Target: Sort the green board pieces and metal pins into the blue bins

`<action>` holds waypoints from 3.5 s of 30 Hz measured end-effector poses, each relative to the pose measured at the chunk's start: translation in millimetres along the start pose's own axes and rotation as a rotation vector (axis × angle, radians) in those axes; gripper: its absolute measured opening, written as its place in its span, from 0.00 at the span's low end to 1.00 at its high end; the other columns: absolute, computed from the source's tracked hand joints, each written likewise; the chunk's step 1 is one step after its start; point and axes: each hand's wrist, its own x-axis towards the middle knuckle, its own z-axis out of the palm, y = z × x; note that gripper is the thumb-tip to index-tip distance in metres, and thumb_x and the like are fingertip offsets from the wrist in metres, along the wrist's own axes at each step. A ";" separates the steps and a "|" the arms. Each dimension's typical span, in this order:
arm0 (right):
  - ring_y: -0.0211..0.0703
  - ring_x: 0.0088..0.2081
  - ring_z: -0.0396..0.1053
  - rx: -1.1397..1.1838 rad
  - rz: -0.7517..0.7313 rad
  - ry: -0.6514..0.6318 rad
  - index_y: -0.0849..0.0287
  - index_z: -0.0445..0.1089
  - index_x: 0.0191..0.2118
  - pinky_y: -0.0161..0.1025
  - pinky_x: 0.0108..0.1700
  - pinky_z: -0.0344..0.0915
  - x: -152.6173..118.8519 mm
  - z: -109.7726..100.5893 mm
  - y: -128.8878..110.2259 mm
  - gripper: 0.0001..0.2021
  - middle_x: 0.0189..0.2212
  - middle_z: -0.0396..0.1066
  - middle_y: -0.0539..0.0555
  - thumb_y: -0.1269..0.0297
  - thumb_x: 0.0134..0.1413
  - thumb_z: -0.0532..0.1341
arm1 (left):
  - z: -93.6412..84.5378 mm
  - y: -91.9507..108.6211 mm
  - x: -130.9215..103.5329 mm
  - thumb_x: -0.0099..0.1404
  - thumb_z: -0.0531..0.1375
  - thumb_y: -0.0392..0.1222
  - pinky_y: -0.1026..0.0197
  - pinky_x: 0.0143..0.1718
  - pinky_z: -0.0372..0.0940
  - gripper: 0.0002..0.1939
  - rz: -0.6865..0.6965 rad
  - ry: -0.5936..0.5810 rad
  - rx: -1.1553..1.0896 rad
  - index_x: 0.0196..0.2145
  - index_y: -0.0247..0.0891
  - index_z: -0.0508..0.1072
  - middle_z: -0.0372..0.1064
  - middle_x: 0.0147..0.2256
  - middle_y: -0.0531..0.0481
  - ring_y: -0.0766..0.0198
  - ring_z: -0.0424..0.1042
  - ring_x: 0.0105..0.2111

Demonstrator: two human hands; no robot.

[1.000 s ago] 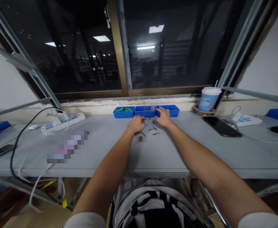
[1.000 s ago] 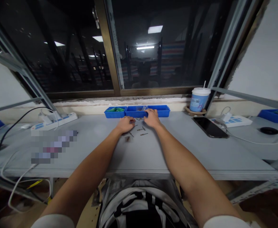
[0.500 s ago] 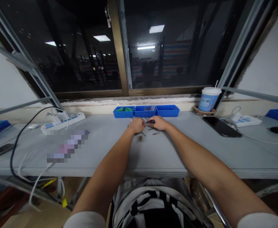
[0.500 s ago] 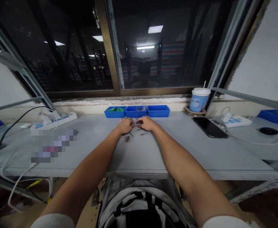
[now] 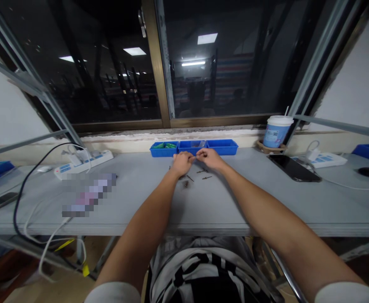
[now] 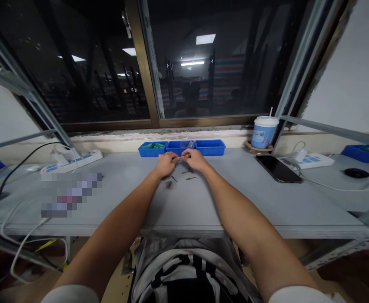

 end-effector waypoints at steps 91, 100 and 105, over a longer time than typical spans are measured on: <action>0.36 0.25 0.64 0.225 0.048 0.073 0.60 0.67 0.28 0.35 0.31 0.63 -1.0 -2.7 -13.2 0.11 0.22 0.69 0.50 0.57 0.41 0.62 | 2.8 -2.3 -0.1 0.68 0.47 0.45 0.60 0.42 0.62 0.17 0.051 0.047 -0.050 0.37 0.38 0.74 0.74 0.37 0.45 0.60 0.71 0.38; 0.43 0.43 0.70 -0.055 0.144 0.361 0.63 0.70 0.45 0.40 0.48 0.64 2.8 -17.9 10.9 0.19 0.42 0.73 0.58 0.71 0.42 0.58 | 1.5 -6.5 1.4 0.64 0.52 0.37 0.58 0.50 0.60 0.14 -0.078 0.089 -0.040 0.47 0.38 0.70 0.72 0.44 0.45 0.59 0.69 0.47; 0.52 0.55 0.59 -0.407 0.245 0.362 0.59 0.64 0.56 0.48 0.56 0.55 -1.1 -29.5 29.6 0.29 0.48 0.70 0.58 0.72 0.42 0.58 | 1.2 -10.4 1.0 0.63 0.52 0.36 0.57 0.51 0.59 0.14 -0.096 0.071 0.000 0.46 0.39 0.70 0.72 0.44 0.45 0.58 0.68 0.47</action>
